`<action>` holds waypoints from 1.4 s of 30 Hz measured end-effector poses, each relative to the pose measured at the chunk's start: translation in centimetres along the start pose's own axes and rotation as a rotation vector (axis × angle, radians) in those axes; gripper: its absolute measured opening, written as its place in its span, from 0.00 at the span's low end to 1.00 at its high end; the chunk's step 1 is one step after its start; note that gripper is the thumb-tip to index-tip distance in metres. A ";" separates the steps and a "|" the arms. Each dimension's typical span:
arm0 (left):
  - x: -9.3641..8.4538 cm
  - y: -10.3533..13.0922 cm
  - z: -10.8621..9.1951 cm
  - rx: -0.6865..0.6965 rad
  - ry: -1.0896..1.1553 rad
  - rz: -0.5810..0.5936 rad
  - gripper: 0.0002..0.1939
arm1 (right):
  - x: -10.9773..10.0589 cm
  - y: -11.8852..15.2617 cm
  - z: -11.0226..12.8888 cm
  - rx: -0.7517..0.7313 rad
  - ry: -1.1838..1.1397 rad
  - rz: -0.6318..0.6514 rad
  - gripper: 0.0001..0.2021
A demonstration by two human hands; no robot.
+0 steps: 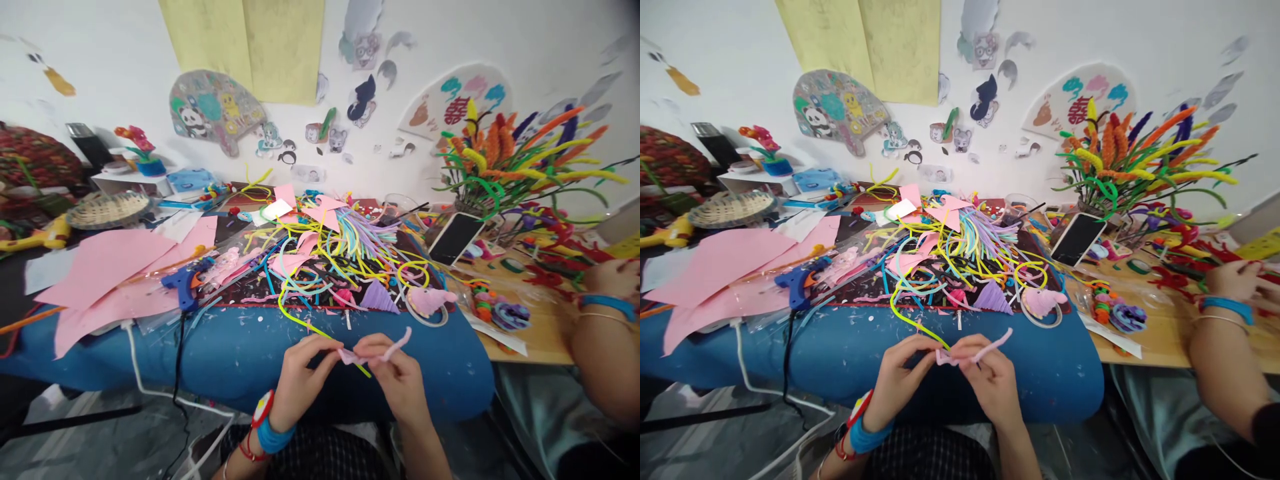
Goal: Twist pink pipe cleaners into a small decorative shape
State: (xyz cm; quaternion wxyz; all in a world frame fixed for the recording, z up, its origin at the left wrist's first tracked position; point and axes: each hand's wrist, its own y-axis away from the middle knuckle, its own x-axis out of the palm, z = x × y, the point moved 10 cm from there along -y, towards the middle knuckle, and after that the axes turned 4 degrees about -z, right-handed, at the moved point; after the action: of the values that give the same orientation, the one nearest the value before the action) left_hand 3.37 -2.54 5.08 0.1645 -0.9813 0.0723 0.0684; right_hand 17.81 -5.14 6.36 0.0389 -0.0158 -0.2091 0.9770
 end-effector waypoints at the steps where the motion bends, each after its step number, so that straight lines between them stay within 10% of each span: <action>1: -0.1 -0.1 0.5 -0.059 0.057 -0.007 0.06 | 0.3 0.3 1.1 -0.102 0.093 0.037 0.07; 6: 0.6 0.5 3.0 -0.373 0.448 0.013 0.09 | 2.7 2.2 4.6 -0.531 0.434 0.193 0.15; 16: 0.6 0.8 4.4 -0.530 0.612 -0.052 0.09 | 4.7 3.6 5.1 -0.804 0.707 0.268 0.14; 32: -0.6 1.2 6.0 -0.597 0.704 -0.306 0.09 | 6.4 3.2 3.6 -0.780 0.943 0.103 0.14; 42: 0.4 1.1 5.1 -0.585 0.624 -0.128 0.16 | 4.5 0.5 3.0 -0.444 0.615 0.020 0.12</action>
State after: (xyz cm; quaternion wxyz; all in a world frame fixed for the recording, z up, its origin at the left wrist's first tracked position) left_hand 3.03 -1.90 -0.13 -0.1466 -0.9627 0.0351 -0.2245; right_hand 13.19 -6.50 8.85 0.0858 -0.3185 -0.3939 0.8579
